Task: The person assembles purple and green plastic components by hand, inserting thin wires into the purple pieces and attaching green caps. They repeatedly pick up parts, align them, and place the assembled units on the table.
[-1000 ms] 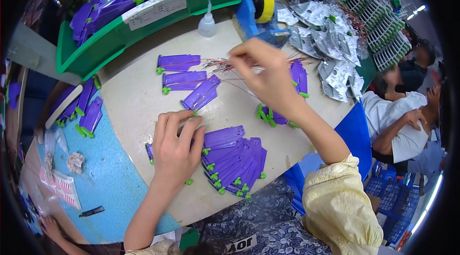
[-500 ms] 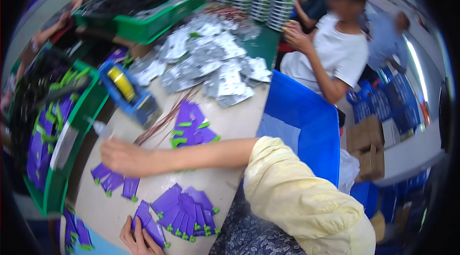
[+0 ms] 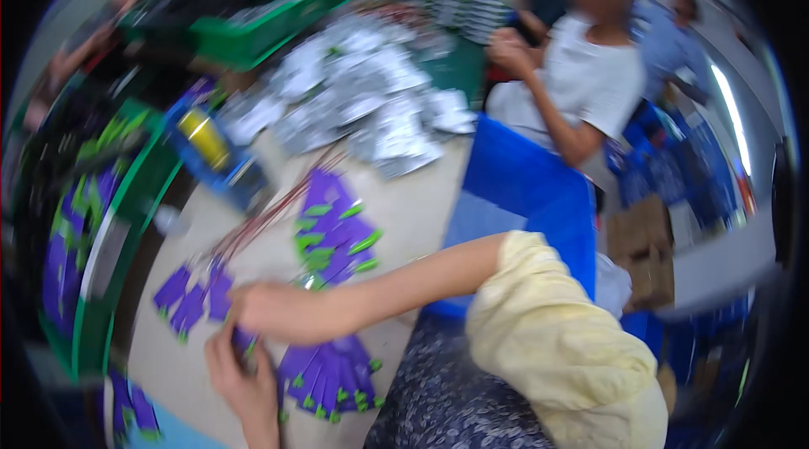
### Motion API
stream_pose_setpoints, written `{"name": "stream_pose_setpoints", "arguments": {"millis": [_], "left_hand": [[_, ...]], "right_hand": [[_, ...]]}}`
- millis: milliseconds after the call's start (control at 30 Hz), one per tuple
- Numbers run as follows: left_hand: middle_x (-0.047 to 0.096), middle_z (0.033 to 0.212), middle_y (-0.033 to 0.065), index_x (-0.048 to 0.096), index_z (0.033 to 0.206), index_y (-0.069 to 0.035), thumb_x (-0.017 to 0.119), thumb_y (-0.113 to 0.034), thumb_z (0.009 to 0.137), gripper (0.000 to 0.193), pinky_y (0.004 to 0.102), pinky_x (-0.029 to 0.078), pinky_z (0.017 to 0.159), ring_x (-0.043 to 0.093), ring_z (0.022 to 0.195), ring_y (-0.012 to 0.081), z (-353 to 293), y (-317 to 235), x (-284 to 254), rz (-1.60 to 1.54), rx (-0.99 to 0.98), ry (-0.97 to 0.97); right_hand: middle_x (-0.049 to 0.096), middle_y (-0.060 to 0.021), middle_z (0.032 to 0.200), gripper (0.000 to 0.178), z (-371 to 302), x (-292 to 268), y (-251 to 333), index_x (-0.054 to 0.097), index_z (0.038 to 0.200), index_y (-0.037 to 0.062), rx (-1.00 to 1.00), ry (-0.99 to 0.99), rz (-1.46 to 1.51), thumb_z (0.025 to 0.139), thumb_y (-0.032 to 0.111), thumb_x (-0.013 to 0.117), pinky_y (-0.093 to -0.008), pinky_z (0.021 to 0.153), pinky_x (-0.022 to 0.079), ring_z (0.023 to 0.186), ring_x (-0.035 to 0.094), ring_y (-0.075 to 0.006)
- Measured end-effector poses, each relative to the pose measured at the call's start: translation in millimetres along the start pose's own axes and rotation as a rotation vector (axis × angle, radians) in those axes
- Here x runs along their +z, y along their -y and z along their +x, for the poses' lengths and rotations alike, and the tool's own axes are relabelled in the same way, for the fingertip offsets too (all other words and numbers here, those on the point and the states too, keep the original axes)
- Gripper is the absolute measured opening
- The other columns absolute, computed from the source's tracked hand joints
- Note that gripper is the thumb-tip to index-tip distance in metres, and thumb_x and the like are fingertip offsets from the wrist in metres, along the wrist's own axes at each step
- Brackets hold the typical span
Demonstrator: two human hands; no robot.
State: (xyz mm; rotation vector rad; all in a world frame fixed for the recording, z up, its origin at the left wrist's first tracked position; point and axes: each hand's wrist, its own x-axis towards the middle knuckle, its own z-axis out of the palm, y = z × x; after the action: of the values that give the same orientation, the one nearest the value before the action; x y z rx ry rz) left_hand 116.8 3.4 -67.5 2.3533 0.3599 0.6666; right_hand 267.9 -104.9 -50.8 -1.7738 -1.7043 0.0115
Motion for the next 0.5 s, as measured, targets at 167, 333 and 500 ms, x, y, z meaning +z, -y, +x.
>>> {"name": "stream_pose_setpoints", "arguments": {"millis": [167,333,500], "left_hand": [[0.069,0.107,0.0136,0.06,0.127,-0.001,0.086,0.001,0.068,0.065,0.0317,0.055,0.074,0.063,0.078,0.0199,4,3,-2,-0.181,-0.113,0.004],[0.068,0.108,0.0135,0.06,0.125,-0.002,0.089,-0.003,0.065,0.067,0.0339,0.058,0.079,0.069,0.087,0.0223,5,12,-5,-0.301,-0.187,0.016],[0.069,0.111,0.0135,0.062,0.122,-0.001,0.091,-0.005,0.064,0.064,0.0332,0.06,0.083,0.072,0.095,0.0237,2,8,-8,-0.289,-0.157,0.024]], "right_hand": [[0.067,-0.0128,0.084,0.006,16,0,-10,0.071,0.076,0.0037,0.18,0.225,0.062,0.071,0.005,0.07,-0.0442,0.069,0.053,0.078,0.067,-0.0337],[0.065,-0.0185,0.076,0.01,35,-5,-13,0.075,0.078,0.0011,0.205,0.298,0.291,0.07,0.005,0.07,-0.045,0.066,0.052,0.071,0.066,-0.036],[0.061,-0.0091,0.074,0.013,13,-26,5,0.078,0.094,-0.0003,0.413,0.388,0.45,0.082,0.001,0.073,-0.033,0.057,0.043,0.064,0.056,-0.0183]]}}
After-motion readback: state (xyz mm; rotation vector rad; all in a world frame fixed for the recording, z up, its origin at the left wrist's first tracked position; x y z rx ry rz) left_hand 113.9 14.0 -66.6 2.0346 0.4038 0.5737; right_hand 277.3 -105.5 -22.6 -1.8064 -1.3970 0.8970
